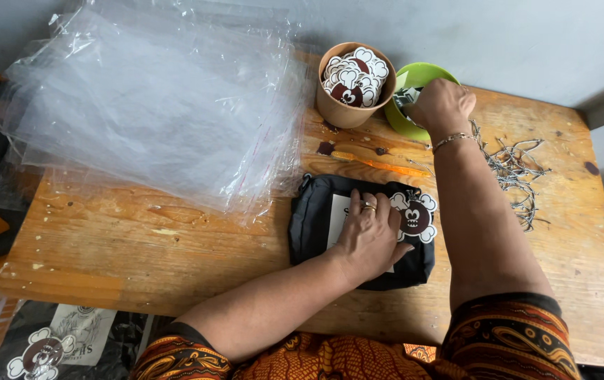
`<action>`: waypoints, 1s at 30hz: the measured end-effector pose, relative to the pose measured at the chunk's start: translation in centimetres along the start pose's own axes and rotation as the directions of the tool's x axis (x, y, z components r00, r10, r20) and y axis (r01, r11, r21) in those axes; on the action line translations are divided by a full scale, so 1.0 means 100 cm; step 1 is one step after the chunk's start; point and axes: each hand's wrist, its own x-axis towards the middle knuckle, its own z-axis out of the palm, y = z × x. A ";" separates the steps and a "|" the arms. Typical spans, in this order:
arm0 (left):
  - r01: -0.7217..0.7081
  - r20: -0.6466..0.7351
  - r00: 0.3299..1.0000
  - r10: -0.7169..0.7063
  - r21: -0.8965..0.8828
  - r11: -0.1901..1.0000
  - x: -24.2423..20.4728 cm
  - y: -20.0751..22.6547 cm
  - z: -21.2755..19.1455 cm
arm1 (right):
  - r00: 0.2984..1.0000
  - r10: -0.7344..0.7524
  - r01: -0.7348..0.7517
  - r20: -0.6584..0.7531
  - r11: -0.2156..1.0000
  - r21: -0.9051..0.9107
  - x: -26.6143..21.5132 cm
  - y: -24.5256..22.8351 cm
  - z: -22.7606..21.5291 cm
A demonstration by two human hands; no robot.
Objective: The person attaches a metal chain to a cartoon character keychain and places it on a black pouch. They then add a rectangular sticker to the pouch, smooth the items down, and place the pouch into a clear plastic bag.
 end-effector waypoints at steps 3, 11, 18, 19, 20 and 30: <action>-0.021 0.049 0.999 0.019 0.036 0.999 0.000 0.000 -0.006 | 1.000 -0.007 0.007 -0.004 1.000 -0.028 0.031 0.008 0.028; -0.002 -0.137 0.991 -0.003 -0.039 0.999 -0.002 -0.001 -0.006 | 0.996 0.080 -0.081 0.047 0.997 0.003 0.015 -0.006 0.003; 0.001 -0.312 0.950 -0.021 -0.062 0.998 -0.004 -0.001 -0.002 | 0.982 0.176 -0.175 0.073 0.984 -0.015 0.024 -0.011 0.015; 0.002 -0.309 0.951 -0.022 -0.064 0.998 -0.004 0.000 -0.003 | 0.981 0.176 -0.175 0.077 0.984 -0.017 0.025 -0.008 0.017; 0.001 -0.289 0.957 -0.020 -0.067 0.998 -0.004 -0.001 -0.004 | 0.985 0.164 -0.165 0.059 0.986 0.000 0.027 -0.007 0.020; -0.044 -0.378 0.926 -0.013 -0.141 0.989 -0.003 -0.004 -0.007 | 0.966 0.216 -0.192 -0.139 0.967 0.165 0.012 -0.003 0.005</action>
